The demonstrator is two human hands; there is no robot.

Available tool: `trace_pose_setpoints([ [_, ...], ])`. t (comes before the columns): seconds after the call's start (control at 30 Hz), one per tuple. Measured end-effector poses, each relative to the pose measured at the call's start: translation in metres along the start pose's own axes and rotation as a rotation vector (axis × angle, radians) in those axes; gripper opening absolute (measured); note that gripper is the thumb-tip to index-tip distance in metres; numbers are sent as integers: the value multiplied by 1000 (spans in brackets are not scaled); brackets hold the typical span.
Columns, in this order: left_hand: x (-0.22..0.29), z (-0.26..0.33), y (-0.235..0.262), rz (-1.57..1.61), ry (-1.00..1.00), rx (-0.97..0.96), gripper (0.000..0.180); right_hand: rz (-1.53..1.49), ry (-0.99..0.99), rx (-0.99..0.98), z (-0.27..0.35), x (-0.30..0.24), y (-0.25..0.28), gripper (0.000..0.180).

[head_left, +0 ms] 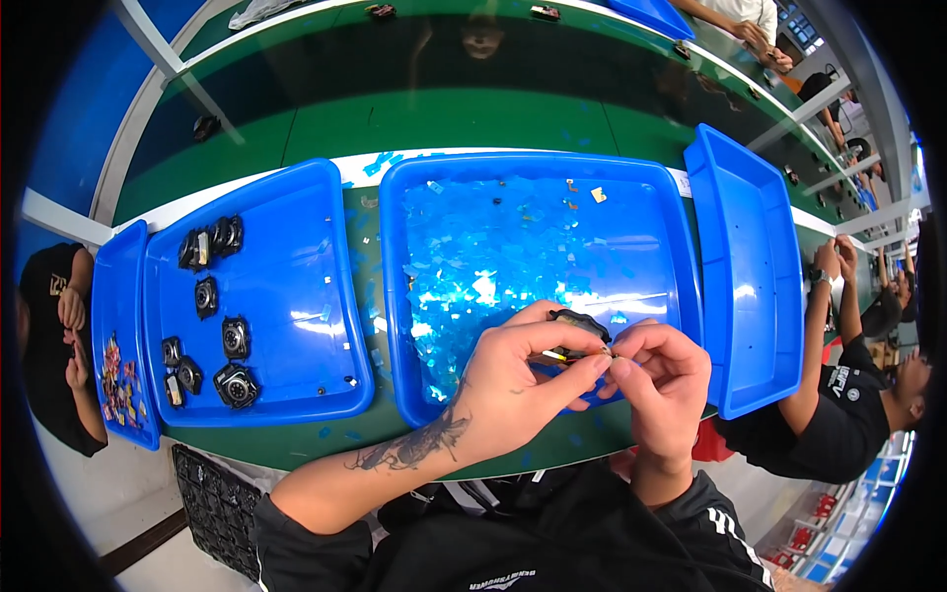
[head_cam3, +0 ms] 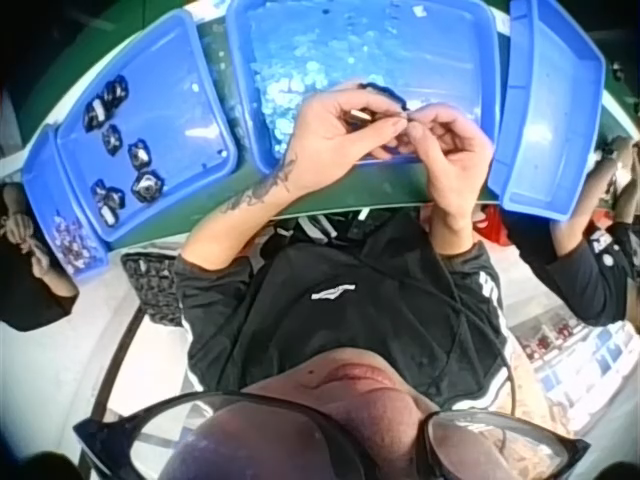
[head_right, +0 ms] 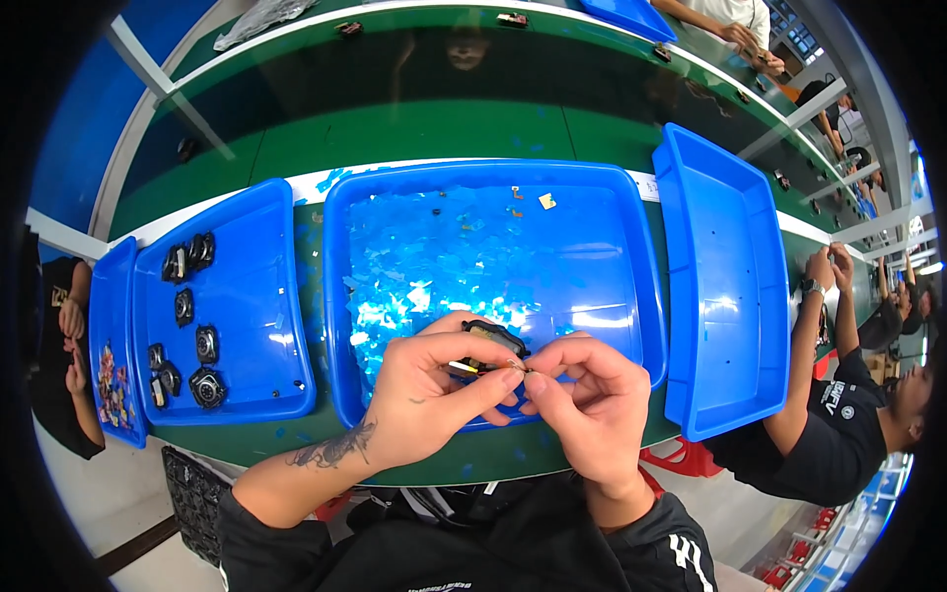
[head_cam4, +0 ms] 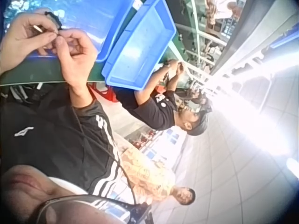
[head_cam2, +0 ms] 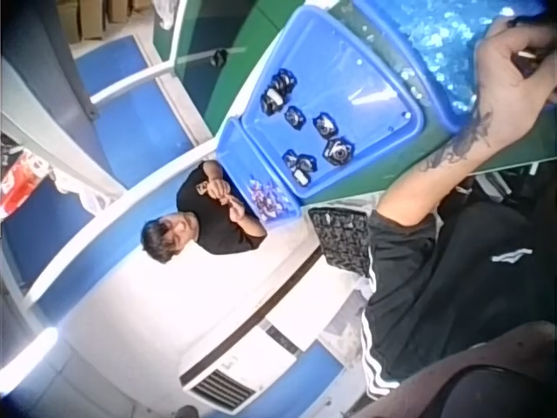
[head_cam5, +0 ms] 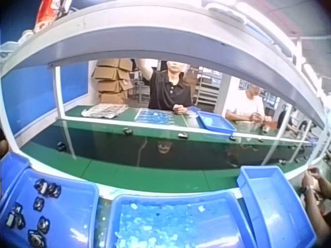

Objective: Assembling small electronic components at a workshop workbench alongside other workers.

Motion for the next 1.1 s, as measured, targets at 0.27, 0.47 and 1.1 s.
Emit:
trace_pose_setpoints([
  [0.27,-2,0,1,-50,6,-18,15,-85,-96,-48,0,2,1,11],
  [0.47,-4,0,4,-173,-71,10,15,-11,-142,-25,-3,-1,0,12],
  [1.1,-1,-3,8,22,131,36,17,64,-116,-38,-6,0,-3,9],
])
Point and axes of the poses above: each hand's wrist, its own z-axis away from the middle knuckle, its own y-axis out of the back of the hand, x = y × z, the point moved 2 cm from there along -z, towards the middle knuckle, and after that the axes turned 4 degrees about z, right-handed, at the moved point
